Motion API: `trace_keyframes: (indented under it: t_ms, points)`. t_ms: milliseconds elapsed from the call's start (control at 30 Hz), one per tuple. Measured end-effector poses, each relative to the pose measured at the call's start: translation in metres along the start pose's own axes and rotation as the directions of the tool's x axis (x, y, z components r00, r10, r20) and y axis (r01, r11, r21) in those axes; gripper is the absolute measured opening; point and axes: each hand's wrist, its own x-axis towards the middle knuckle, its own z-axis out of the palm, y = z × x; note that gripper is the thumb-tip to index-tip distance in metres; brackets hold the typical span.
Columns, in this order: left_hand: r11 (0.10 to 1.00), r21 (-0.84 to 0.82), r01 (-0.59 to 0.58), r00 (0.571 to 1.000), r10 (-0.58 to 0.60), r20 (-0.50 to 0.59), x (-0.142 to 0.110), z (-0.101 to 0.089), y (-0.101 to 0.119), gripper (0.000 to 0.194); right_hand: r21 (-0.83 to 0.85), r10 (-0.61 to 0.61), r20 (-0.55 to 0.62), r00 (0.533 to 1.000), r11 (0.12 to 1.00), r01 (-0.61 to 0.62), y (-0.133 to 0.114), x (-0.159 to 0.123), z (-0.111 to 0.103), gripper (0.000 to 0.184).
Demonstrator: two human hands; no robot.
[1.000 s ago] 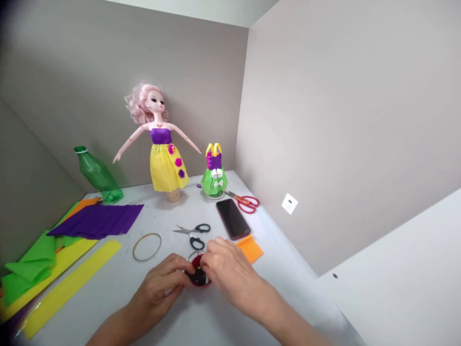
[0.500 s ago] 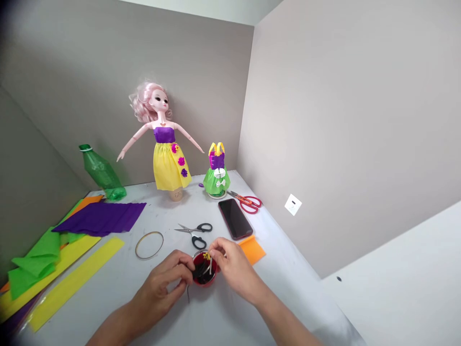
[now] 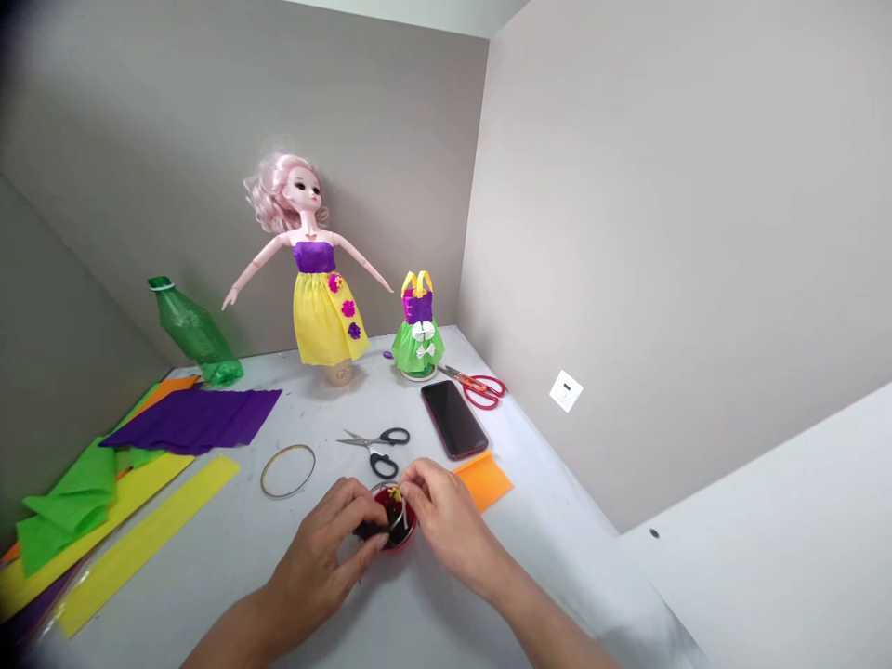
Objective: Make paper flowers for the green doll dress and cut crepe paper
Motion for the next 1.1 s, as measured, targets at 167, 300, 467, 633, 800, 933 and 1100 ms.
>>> trace_keyframes:
  t_ms: [167, 300, 467, 633, 800, 933, 1100]
  points:
    - [0.999, -0.042, -0.009, 1.000, 0.009, -0.010, -0.002, 0.002, -0.004, 0.009, 0.214, 0.066, 0.023, 0.998, 0.974, -0.069, 0.007, 0.008, -0.001, 0.023]
    - [0.992, -0.110, 0.055, 0.997, -0.061, -0.046, -0.003, -0.002, -0.002, 0.016, 0.202, -0.001, -0.161, 0.987, 0.979, 0.034, 0.004, 0.005, -0.003, 0.022]
    - [0.895, -0.350, 0.275, 0.933, -0.336, -0.128, 0.001, -0.013, 0.009, 0.016, -0.506, -0.747, -0.167, 0.643, 0.625, 0.594, 0.003, -0.017, -0.008, 0.021]
    - [0.607, -0.671, 0.426, 0.887, -0.426, 0.179, 0.004, -0.021, 0.020, 0.025, -0.678, -0.915, 0.200, 0.350, 0.129, 0.724, 0.005, -0.026, -0.014, 0.037]
    - [0.557, -0.699, 0.448, 0.883, -0.400, 0.246, 0.003, -0.023, 0.023, 0.024, -0.688, -0.916, 0.285, 0.284, 0.011, 0.726, -0.002, -0.026, -0.020, 0.033]
    - [0.538, -0.713, 0.449, 0.882, -0.392, 0.261, 0.003, -0.024, 0.025, 0.025, -0.683, -0.907, 0.326, 0.267, -0.030, 0.730, -0.003, -0.025, -0.020, 0.029]
    - [0.506, -0.741, 0.442, 0.886, -0.374, 0.273, 0.004, -0.025, 0.027, 0.023, -0.665, -0.914, 0.328, 0.239, -0.044, 0.746, -0.004, -0.024, -0.018, 0.026]
